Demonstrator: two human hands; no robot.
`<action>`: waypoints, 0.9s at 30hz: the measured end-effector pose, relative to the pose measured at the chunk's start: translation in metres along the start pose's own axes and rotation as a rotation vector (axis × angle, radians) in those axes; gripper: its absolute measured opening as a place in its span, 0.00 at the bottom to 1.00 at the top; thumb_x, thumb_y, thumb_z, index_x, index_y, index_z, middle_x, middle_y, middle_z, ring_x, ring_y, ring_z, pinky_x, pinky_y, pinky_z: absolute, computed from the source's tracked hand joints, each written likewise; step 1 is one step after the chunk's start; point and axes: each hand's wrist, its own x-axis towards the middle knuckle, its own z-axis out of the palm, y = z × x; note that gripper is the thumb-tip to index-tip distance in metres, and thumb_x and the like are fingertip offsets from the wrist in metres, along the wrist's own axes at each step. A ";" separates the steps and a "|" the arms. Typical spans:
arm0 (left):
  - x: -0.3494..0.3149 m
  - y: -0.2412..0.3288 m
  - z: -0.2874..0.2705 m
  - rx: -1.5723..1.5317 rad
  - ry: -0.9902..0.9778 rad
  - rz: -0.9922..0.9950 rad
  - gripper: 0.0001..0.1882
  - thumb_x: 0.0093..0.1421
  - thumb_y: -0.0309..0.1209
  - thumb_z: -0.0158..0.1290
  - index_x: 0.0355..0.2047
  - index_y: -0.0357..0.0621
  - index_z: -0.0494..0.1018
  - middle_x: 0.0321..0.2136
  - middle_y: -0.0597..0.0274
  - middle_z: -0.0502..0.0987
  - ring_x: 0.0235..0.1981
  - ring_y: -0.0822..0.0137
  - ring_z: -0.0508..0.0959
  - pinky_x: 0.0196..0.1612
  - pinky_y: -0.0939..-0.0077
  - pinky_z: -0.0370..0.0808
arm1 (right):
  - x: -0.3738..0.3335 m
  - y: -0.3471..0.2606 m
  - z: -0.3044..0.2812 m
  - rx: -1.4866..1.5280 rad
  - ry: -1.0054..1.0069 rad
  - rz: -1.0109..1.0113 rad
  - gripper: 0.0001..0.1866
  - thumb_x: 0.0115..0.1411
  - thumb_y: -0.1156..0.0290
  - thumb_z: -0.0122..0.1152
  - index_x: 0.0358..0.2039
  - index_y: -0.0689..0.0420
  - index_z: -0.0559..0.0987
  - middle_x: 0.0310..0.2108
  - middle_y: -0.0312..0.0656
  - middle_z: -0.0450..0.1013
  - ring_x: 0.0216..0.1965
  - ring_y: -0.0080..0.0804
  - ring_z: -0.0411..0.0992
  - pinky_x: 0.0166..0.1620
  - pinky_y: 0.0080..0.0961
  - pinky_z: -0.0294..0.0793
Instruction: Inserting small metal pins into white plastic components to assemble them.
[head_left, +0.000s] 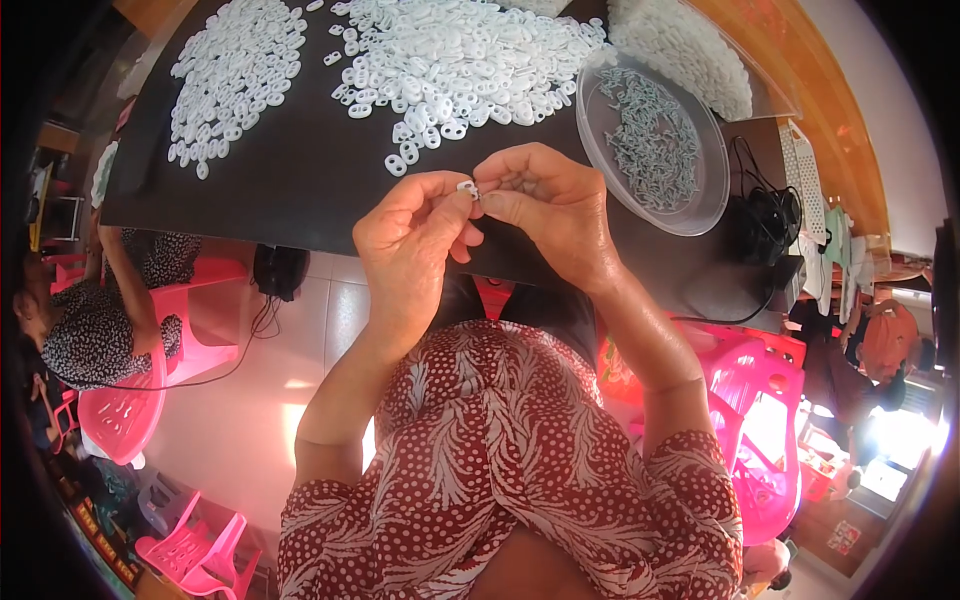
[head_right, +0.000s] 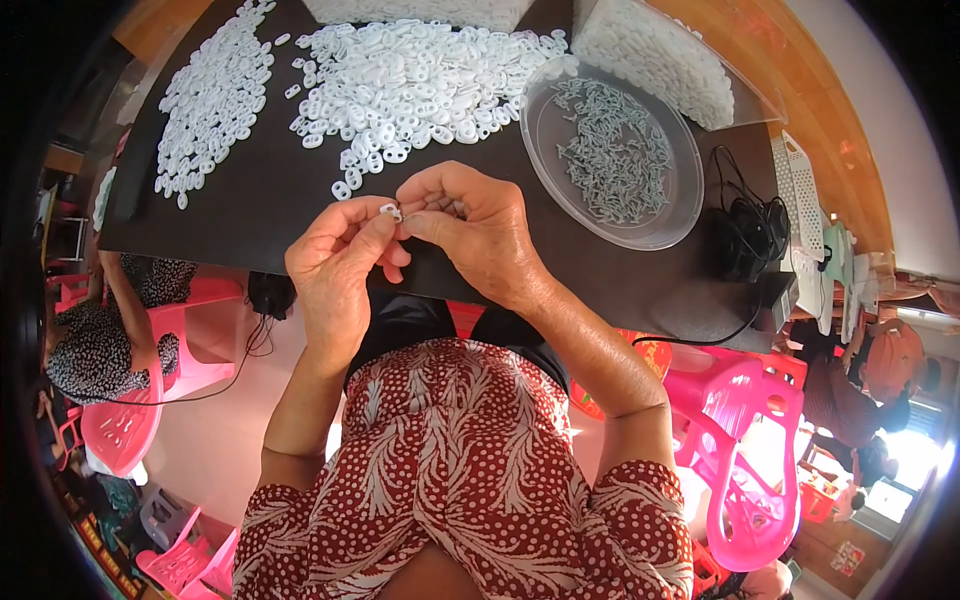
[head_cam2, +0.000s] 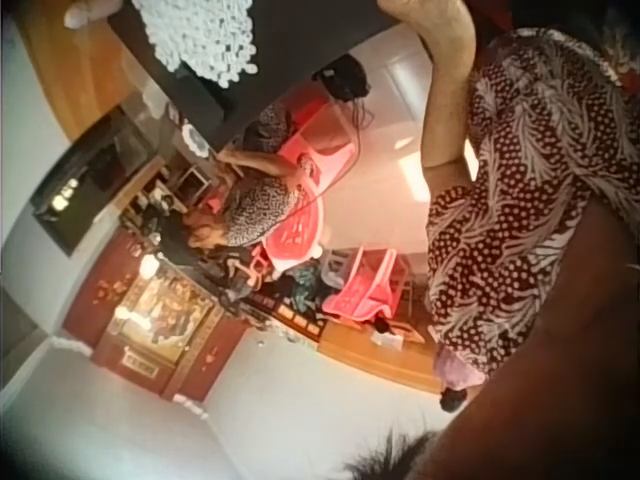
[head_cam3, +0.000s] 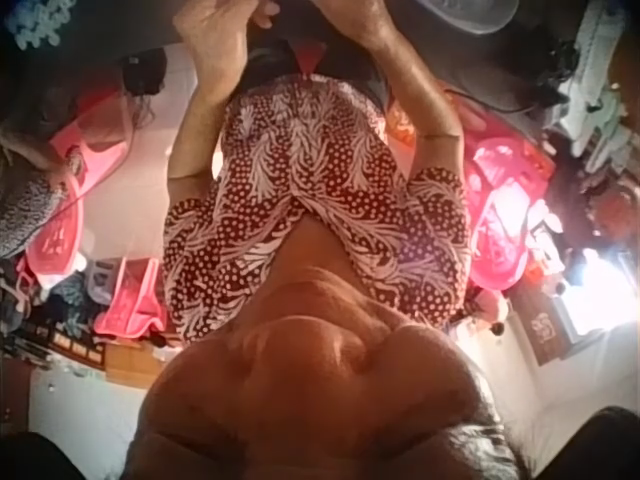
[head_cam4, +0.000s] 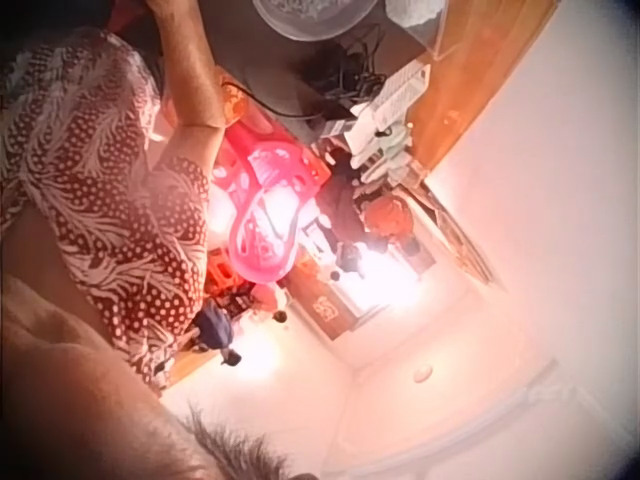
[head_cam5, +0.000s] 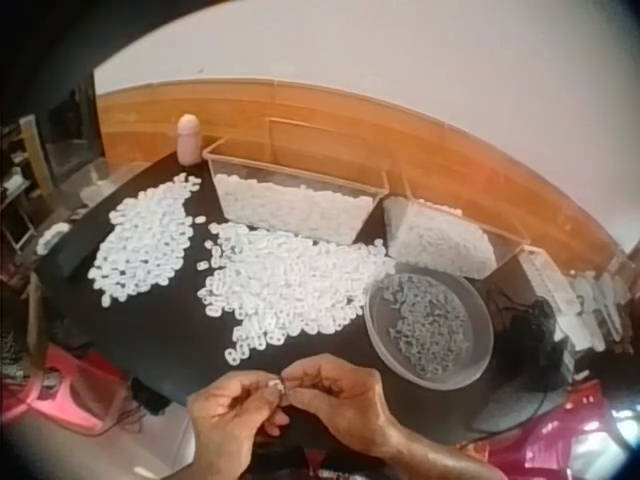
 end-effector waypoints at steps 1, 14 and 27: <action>0.001 -0.001 0.000 0.000 -0.001 -0.001 0.06 0.59 0.22 0.52 0.36 0.32 0.74 0.27 0.61 0.77 0.21 0.77 0.74 0.22 0.87 0.68 | 0.000 0.000 -0.001 -0.043 0.000 0.001 0.09 0.53 0.83 0.58 0.37 0.65 0.76 0.31 0.38 0.75 0.33 0.20 0.73 0.39 0.18 0.73; 0.006 -0.006 0.002 -0.118 0.035 0.037 0.07 0.61 0.24 0.50 0.36 0.30 0.72 0.28 0.54 0.77 0.25 0.68 0.78 0.24 0.81 0.73 | -0.001 0.007 0.001 -0.130 0.089 -0.054 0.07 0.55 0.79 0.57 0.36 0.64 0.74 0.30 0.39 0.72 0.31 0.23 0.72 0.36 0.20 0.72; 0.005 0.005 -0.006 -0.300 0.086 -0.192 0.07 0.59 0.23 0.51 0.35 0.29 0.72 0.28 0.52 0.78 0.24 0.67 0.79 0.23 0.81 0.74 | 0.002 0.011 0.005 -0.885 0.122 -0.751 0.09 0.46 0.81 0.63 0.30 0.60 0.75 0.28 0.41 0.72 0.28 0.38 0.68 0.30 0.29 0.69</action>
